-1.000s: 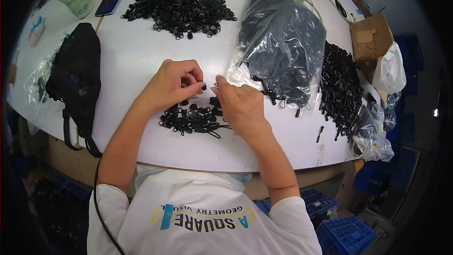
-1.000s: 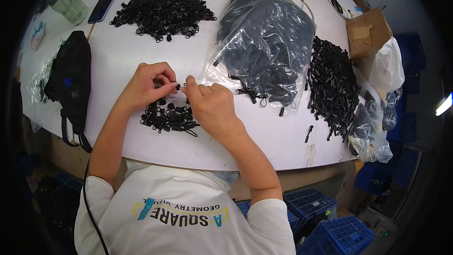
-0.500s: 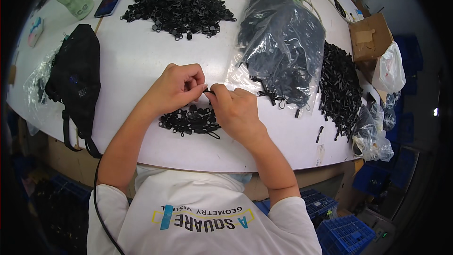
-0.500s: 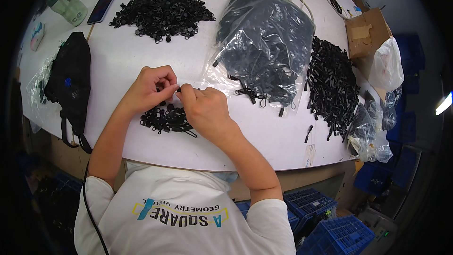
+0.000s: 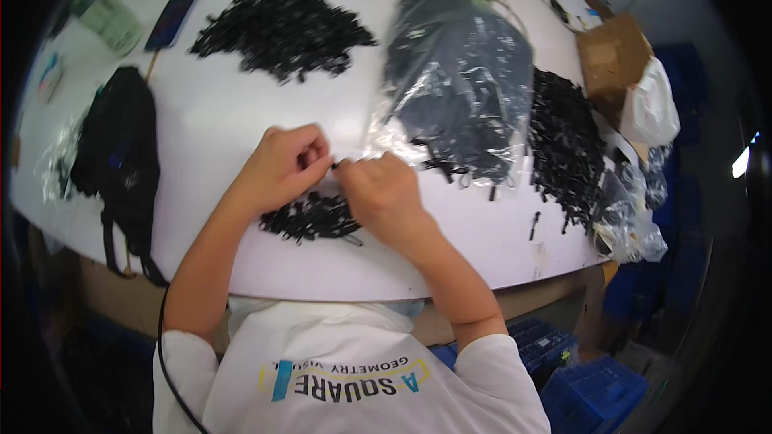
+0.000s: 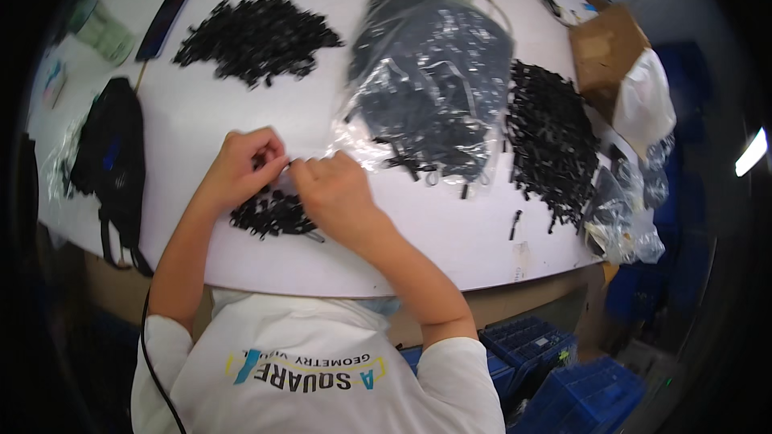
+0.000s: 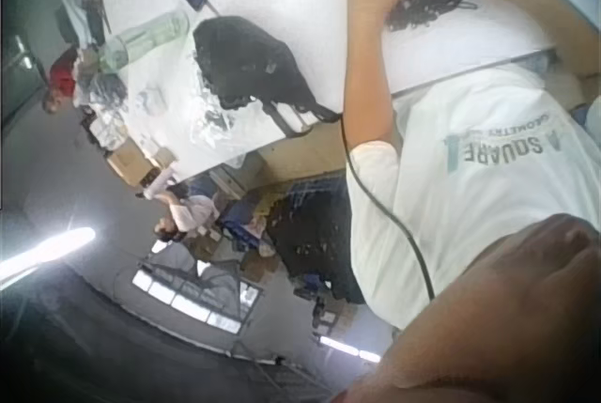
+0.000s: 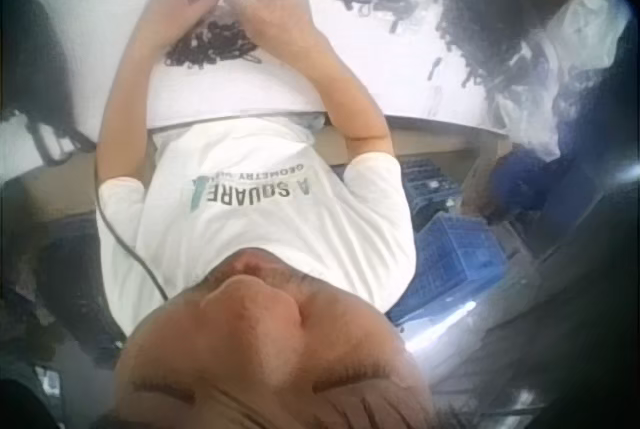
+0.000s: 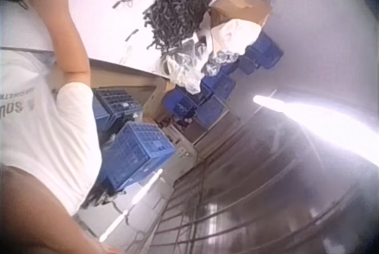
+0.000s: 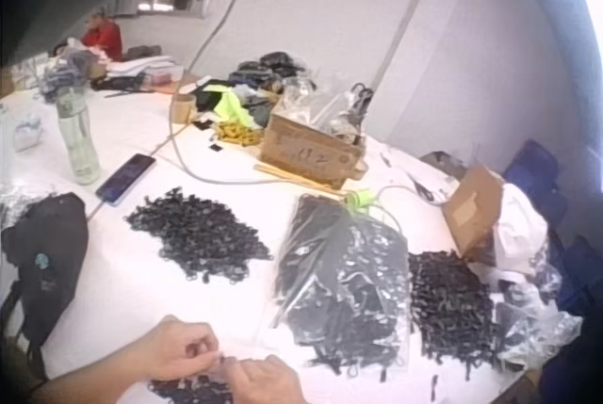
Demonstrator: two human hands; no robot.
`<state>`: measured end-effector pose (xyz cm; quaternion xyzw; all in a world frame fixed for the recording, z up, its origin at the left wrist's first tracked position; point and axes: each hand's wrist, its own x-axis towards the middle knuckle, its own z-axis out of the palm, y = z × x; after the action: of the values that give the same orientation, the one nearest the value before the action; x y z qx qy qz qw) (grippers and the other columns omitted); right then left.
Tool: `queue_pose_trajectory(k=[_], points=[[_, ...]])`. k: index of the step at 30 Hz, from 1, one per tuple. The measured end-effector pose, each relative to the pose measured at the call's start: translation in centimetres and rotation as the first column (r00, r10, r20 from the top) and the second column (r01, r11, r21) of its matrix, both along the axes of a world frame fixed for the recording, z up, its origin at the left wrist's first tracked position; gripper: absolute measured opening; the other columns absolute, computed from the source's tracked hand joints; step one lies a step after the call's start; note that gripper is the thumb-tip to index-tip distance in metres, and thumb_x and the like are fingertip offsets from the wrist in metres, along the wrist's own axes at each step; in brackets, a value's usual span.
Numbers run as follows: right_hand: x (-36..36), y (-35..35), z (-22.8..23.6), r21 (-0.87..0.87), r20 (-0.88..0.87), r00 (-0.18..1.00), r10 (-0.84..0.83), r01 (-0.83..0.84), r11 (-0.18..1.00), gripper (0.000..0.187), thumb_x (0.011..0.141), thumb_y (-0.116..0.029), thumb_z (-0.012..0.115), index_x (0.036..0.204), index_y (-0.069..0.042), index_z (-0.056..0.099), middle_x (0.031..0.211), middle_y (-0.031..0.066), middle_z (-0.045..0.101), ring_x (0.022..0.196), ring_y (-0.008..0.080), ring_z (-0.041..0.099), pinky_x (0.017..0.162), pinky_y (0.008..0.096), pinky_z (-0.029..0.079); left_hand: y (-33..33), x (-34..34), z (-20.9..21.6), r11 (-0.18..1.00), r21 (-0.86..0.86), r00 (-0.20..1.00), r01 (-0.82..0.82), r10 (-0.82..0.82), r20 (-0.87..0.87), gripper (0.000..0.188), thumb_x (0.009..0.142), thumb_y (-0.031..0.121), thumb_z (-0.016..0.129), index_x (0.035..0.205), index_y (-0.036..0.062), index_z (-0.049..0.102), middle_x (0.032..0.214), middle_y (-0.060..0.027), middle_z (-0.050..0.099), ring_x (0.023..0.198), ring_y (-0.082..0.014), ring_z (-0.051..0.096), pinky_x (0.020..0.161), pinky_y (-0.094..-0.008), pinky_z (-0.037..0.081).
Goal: The person sits at a white table and assembles small black plastic components by hand. They pick up individual parts from a pile, connect them together, and place the finished units into a separate pile. The process is repetitive and involves handling small hardware items one at a time.
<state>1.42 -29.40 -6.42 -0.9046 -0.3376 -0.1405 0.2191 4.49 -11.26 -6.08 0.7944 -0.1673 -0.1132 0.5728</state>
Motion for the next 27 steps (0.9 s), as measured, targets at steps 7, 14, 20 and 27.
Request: queue_pose_trajectory(k=[7, 14, 20, 27], points=[[0.0, -0.2, -0.6, -0.03, 0.055, 0.998, 0.028, -0.027, 0.999, 0.008, 0.068, -0.009, 0.059, 0.072, -0.005, 0.053, 0.061, 0.0065, 0.057, 0.052, 0.0214, 0.058, 0.05, 0.0317, 0.044, -1.1, -0.6, -0.7, 1.0, 0.009, 0.995, -0.029, 0.03, -0.097, 0.012, 0.082, 0.001, 0.06, 0.072, -0.0006, 0.054, 0.055, -0.0041, 0.057, 0.046, -0.0065, 0.052, 0.044, -0.0209, 0.039], [-0.1, -0.2, -1.1, 0.077, -0.052, 0.993, -0.107, 0.11, 0.991, 0.016, 0.078, -0.013, 0.064, 0.08, -0.003, 0.052, 0.061, 0.0077, 0.055, 0.051, 0.0204, 0.056, 0.046, 0.03, 0.043, -1.4, -1.1, -0.5, 0.967, -0.225, 0.976, -0.118, 0.071, -0.206, 0.018, 0.094, 0.013, 0.052, 0.081, 0.0005, 0.056, 0.059, -0.0012, 0.057, 0.046, -0.0039, 0.045, 0.044, -0.0185, 0.036], [0.1, -0.6, -0.9, 0.131, -0.005, 1.0, 0.011, -0.01, 0.991, 0.018, 0.081, -0.017, 0.066, 0.08, -0.004, 0.053, 0.059, 0.0067, 0.054, 0.051, 0.0236, 0.054, 0.049, 0.0338, 0.044, -0.6, -0.8, -1.1, 0.985, -0.164, 0.98, 0.045, -0.076, -0.186, 0.029, 0.095, 0.019, 0.048, 0.074, 0.0017, 0.055, 0.058, 0.0019, 0.049, 0.051, -0.0036, 0.042, 0.048, -0.0202, 0.033], [0.2, -1.4, -0.1, 0.11, 0.005, 0.997, 0.082, -0.082, 0.99, 0.02, 0.08, -0.019, 0.065, 0.075, -0.005, 0.051, 0.059, 0.0073, 0.055, 0.051, 0.0259, 0.056, 0.052, 0.0359, 0.045, -0.8, -0.9, -1.3, 0.986, -0.073, 0.985, -0.147, 0.152, 0.078, 0.019, 0.091, 0.008, 0.054, 0.073, 0.0002, 0.056, 0.059, 0.0013, 0.049, 0.053, -0.0031, 0.042, 0.049, -0.0206, 0.035]])
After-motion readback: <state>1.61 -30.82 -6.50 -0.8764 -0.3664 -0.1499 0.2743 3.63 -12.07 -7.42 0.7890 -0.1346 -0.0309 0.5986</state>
